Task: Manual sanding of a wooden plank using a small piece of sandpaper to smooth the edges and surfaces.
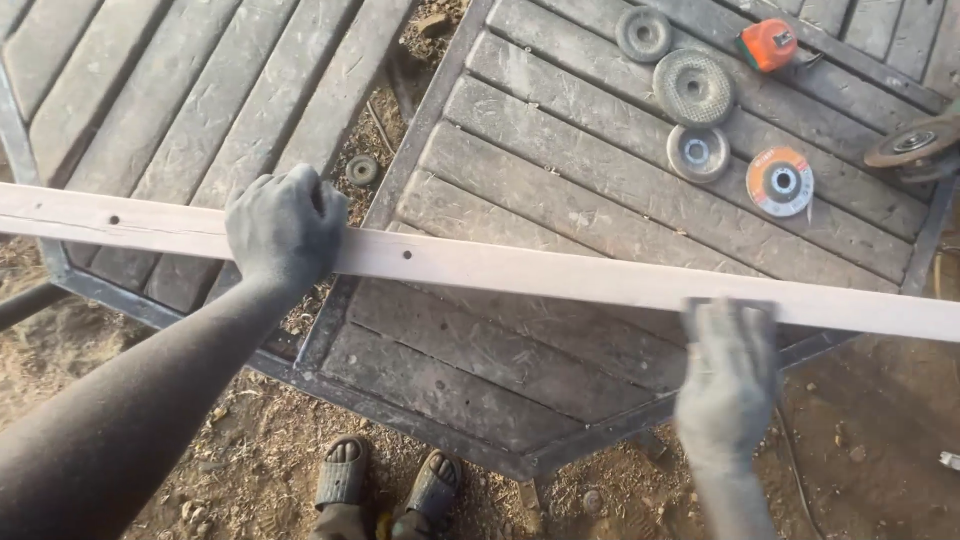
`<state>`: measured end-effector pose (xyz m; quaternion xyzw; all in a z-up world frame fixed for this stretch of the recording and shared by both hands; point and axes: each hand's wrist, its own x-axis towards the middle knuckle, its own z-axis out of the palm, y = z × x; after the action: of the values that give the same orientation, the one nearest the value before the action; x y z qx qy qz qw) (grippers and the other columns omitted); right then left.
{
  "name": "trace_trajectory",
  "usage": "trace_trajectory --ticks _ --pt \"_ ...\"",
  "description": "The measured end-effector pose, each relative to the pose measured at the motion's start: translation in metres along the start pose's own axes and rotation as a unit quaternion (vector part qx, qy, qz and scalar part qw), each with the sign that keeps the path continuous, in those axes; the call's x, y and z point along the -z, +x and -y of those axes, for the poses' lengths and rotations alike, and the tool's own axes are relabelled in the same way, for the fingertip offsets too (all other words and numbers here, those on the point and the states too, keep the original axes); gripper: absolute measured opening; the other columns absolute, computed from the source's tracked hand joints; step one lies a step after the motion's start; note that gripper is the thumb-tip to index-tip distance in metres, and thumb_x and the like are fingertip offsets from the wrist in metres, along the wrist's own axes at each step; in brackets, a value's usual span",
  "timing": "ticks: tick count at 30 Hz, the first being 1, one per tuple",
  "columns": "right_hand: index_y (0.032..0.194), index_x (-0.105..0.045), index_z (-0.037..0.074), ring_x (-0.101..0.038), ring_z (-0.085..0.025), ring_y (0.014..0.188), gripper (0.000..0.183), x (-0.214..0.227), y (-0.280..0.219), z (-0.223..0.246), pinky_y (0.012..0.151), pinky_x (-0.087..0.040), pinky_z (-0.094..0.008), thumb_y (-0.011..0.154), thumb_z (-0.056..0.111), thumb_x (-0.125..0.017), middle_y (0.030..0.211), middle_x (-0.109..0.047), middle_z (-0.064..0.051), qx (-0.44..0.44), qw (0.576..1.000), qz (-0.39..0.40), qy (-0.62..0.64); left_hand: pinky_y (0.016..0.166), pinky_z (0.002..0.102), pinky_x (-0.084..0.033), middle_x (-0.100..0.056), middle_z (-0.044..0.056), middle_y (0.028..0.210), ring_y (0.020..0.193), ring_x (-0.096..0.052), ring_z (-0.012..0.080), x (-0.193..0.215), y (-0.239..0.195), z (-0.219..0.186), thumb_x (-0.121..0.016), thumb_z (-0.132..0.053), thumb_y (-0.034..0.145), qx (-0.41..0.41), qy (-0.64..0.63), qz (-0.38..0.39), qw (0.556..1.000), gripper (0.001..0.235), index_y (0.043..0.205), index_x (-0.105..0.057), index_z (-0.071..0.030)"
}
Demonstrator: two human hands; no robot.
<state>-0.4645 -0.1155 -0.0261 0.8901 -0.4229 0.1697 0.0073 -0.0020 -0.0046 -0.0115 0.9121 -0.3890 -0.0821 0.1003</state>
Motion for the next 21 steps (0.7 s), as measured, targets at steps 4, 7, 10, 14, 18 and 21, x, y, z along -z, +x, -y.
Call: trace_trajectory --ticks 4,7,10,14,18,21 --pt "0.131 -0.067 -0.007 -0.052 -0.041 0.124 0.035 0.021 0.026 0.018 0.110 -0.041 -0.050 0.097 -0.010 -0.065 0.130 -0.062 -0.021 -0.055 0.995 -0.071 -0.029 0.082 0.049 -0.044 -0.073 0.014 0.087 0.084 -0.064 0.0338 0.012 -0.005 0.003 -0.045 -0.035 0.103 0.031 0.014 0.027 0.999 0.034 0.085 -0.063 -0.012" --pt "0.131 -0.063 -0.001 -0.046 -0.039 0.128 0.033 0.019 0.028 0.016 0.113 -0.038 -0.052 0.098 0.003 -0.060 0.131 -0.059 -0.016 -0.010 0.999 -0.008 -0.033 0.079 0.048 -0.045 -0.072 0.013 0.087 0.084 -0.064 0.0324 0.010 0.002 -0.002 -0.046 -0.036 0.103 0.032 0.011 0.034 0.999 0.032 0.087 -0.062 -0.013" --pt "0.144 -0.062 0.000 -0.042 -0.045 0.149 0.040 0.005 0.006 -0.028 0.124 -0.030 -0.055 0.106 0.009 -0.057 0.154 -0.057 -0.018 -0.101 0.994 -0.008 -0.038 0.079 0.047 -0.045 -0.071 0.011 0.083 0.081 -0.062 0.0293 0.007 0.000 -0.002 -0.045 -0.035 0.103 0.035 0.010 0.039 0.999 0.032 0.086 -0.061 -0.014" --pt "0.102 -0.063 -0.013 -0.049 -0.036 0.093 0.005 0.038 0.056 0.059 0.094 -0.042 -0.048 0.100 -0.017 -0.061 0.096 -0.057 -0.020 0.044 0.995 -0.088 0.033 0.079 0.052 -0.046 -0.073 0.016 0.087 0.085 -0.066 0.0363 0.010 0.000 -0.002 -0.045 -0.034 0.102 0.029 0.015 0.025 0.999 0.034 0.088 -0.066 -0.011" --pt "0.135 -0.066 -0.003 -0.059 -0.040 0.138 0.034 0.012 0.019 -0.015 0.130 -0.033 -0.047 0.107 0.014 -0.057 0.140 -0.067 -0.020 0.023 0.999 -0.016 -0.037 0.081 0.054 -0.046 -0.073 0.021 0.088 0.088 -0.067 0.0411 0.005 0.002 -0.003 -0.047 -0.033 0.099 0.011 0.014 0.003 1.000 0.034 0.089 -0.070 -0.010" --pt "0.144 -0.064 -0.004 -0.048 -0.036 0.143 0.042 0.016 0.021 -0.014 0.120 -0.033 -0.045 0.103 -0.005 -0.054 0.152 -0.058 -0.018 -0.191 0.981 -0.028 -0.020 0.078 0.051 -0.045 -0.072 0.015 0.086 0.083 -0.064 0.0338 0.006 -0.002 0.001 -0.044 -0.035 0.104 0.038 0.009 0.032 0.999 0.036 0.087 -0.065 -0.012"
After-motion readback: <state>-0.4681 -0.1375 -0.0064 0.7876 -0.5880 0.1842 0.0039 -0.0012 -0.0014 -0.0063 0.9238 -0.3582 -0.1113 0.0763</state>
